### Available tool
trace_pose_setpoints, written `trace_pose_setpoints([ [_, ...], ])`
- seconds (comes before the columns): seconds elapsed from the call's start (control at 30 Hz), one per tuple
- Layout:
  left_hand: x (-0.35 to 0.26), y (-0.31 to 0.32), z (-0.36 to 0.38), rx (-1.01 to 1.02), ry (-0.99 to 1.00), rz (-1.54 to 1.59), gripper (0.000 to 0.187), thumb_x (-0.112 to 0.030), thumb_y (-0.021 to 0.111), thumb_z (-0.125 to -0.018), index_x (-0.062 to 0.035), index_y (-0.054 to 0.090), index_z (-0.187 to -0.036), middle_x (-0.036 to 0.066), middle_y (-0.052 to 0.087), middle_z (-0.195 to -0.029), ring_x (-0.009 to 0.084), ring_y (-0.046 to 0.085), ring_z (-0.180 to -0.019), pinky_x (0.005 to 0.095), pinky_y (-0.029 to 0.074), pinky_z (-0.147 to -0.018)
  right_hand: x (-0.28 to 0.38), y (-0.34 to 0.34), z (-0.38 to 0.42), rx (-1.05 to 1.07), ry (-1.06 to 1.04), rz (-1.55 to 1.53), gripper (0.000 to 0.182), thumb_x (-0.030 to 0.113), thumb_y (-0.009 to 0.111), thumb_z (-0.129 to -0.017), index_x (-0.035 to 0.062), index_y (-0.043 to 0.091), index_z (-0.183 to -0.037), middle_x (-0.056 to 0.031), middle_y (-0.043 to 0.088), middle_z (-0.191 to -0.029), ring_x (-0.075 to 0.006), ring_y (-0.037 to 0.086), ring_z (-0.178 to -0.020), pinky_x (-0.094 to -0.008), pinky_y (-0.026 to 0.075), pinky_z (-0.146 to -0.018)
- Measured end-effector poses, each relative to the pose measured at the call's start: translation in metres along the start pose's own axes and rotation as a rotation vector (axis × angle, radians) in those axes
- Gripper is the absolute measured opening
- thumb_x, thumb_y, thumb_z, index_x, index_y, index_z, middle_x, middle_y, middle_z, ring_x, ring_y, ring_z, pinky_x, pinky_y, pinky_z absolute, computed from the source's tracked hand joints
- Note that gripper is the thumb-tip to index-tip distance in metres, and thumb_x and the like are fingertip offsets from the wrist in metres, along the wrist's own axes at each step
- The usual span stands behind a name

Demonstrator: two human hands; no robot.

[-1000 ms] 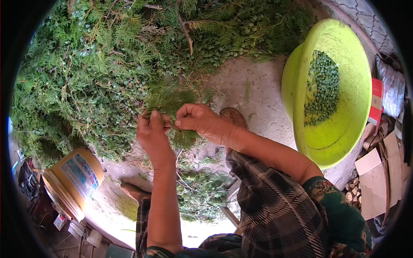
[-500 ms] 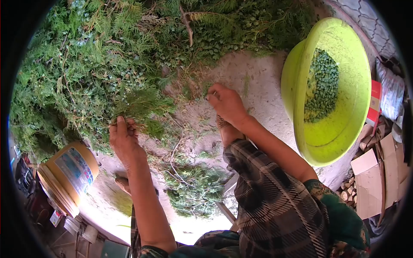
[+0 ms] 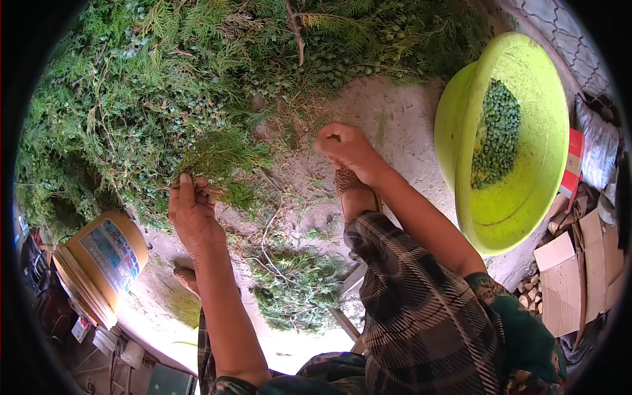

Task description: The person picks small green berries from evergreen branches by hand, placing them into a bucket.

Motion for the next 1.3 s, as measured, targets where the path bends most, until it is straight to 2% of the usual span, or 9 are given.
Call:
trace_pose_setpoints([
  [0.13,0.001,0.001,-0.002,0.020,0.007,0.056,0.012,-0.018,0.056,-0.090,-0.0073,0.053,-0.086,0.004,0.059,-0.072,0.0096,0.053,-0.061,0.0226,0.043,-0.055,0.009,0.000,0.007,0.090,0.088,-1.139,0.018,0.018,0.057,-0.085,0.0027,0.057,-0.094,-0.0079,0.062,-0.086,-0.0214,0.061,-0.072,-0.0338,0.052,-0.065],
  [0.27,0.001,0.007,0.004,0.043,-0.011,0.005,0.012,-0.018,0.056,-0.090,-0.0074,0.053,-0.085,0.004,0.059,-0.071,0.0096,0.052,-0.059,0.0224,0.043,-0.055,0.034,0.003,-0.015,0.154,0.000,-1.073,0.020,0.018,0.061,-0.083,0.0018,0.057,-0.094,-0.0080,0.062,-0.084,-0.0205,0.061,-0.071,-0.0346,0.051,-0.063],
  [0.37,0.001,0.006,0.004,0.045,-0.019,0.030,0.012,-0.018,0.056,-0.090,-0.0071,0.053,-0.085,0.005,0.059,-0.071,0.0098,0.052,-0.060,0.0224,0.043,-0.055,0.006,0.001,-0.039,-0.036,0.239,-0.463,0.020,0.016,0.059,-0.084,0.0025,0.057,-0.097,-0.0089,0.062,-0.082,-0.0201,0.062,-0.072,-0.0352,0.050,-0.061],
  [0.43,0.001,0.007,0.004,0.059,-0.028,0.041,0.012,-0.018,0.056,-0.090,-0.0070,0.053,-0.085,0.005,0.059,-0.072,0.0099,0.052,-0.060,0.0223,0.043,-0.055,0.025,-0.002,-0.050,-0.168,-0.097,0.258,0.021,0.019,0.059,-0.083,0.0049,0.058,-0.099,-0.0100,0.063,-0.078,-0.0214,0.061,-0.068,-0.0352,0.048,-0.060],
  [0.67,-0.002,0.006,0.005,0.058,-0.020,0.079,0.012,-0.018,0.056,-0.090,-0.0069,0.053,-0.087,0.005,0.058,-0.075,0.0100,0.053,-0.063,0.0223,0.042,-0.055,0.023,0.014,-0.058,-0.192,-0.141,0.848,0.023,0.022,0.064,-0.080,0.0063,0.059,-0.096,-0.0122,0.061,-0.073,-0.0242,0.060,-0.064,-0.0382,0.048,-0.062],
  [0.77,0.000,0.002,0.005,0.057,-0.041,0.073,0.013,-0.019,0.055,-0.090,-0.0070,0.054,-0.088,0.005,0.058,-0.074,0.0093,0.050,-0.060,0.0217,0.040,-0.053,0.024,-0.004,-0.043,-0.206,-0.106,0.413,0.019,0.020,0.061,-0.083,0.0039,0.057,-0.093,-0.0132,0.061,-0.071,-0.0217,0.062,-0.067,-0.0368,0.050,-0.058],
  [0.83,-0.002,-0.001,0.004,0.057,-0.047,0.059,0.013,-0.019,0.055,-0.090,-0.0071,0.054,-0.088,0.005,0.058,-0.074,0.0088,0.048,-0.059,0.0214,0.038,-0.052,0.015,0.011,-0.030,0.087,0.140,-0.727,0.015,0.017,0.058,-0.085,0.0030,0.055,-0.089,-0.0125,0.062,-0.076,-0.0170,0.062,-0.066,-0.0313,0.050,-0.051],
  [1.07,0.005,0.022,0.010,0.252,-0.230,0.447,0.017,-0.022,0.048,-0.093,-0.0065,0.055,-0.093,0.000,0.051,-0.067,0.0119,0.047,-0.059,0.0281,0.040,-0.051,0.060,0.033,-0.005,0.194,0.129,-1.062,0.022,0.024,0.059,-0.087,0.0033,0.053,-0.084,-0.0070,0.059,-0.073,-0.0108,0.058,-0.056,-0.0244,0.049,-0.042],
  [1.3,0.016,0.048,0.015,0.298,-0.402,0.662,0.029,-0.020,0.047,-0.092,0.0036,0.053,-0.108,-0.001,0.042,-0.059,0.0097,0.038,-0.050,0.0243,0.035,-0.047,0.109,0.089,0.027,0.590,0.243,-0.672,0.030,0.032,0.062,-0.086,0.0034,0.054,-0.089,0.0001,0.048,-0.066,-0.0059,0.037,-0.046,-0.0205,0.028,-0.038],
])
Point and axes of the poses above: each hand's wrist, its own z-axis away from the middle knuckle, its own y-axis out of the palm, x = y × z, the point moved 8 cm from there along -z, towards the middle knuckle
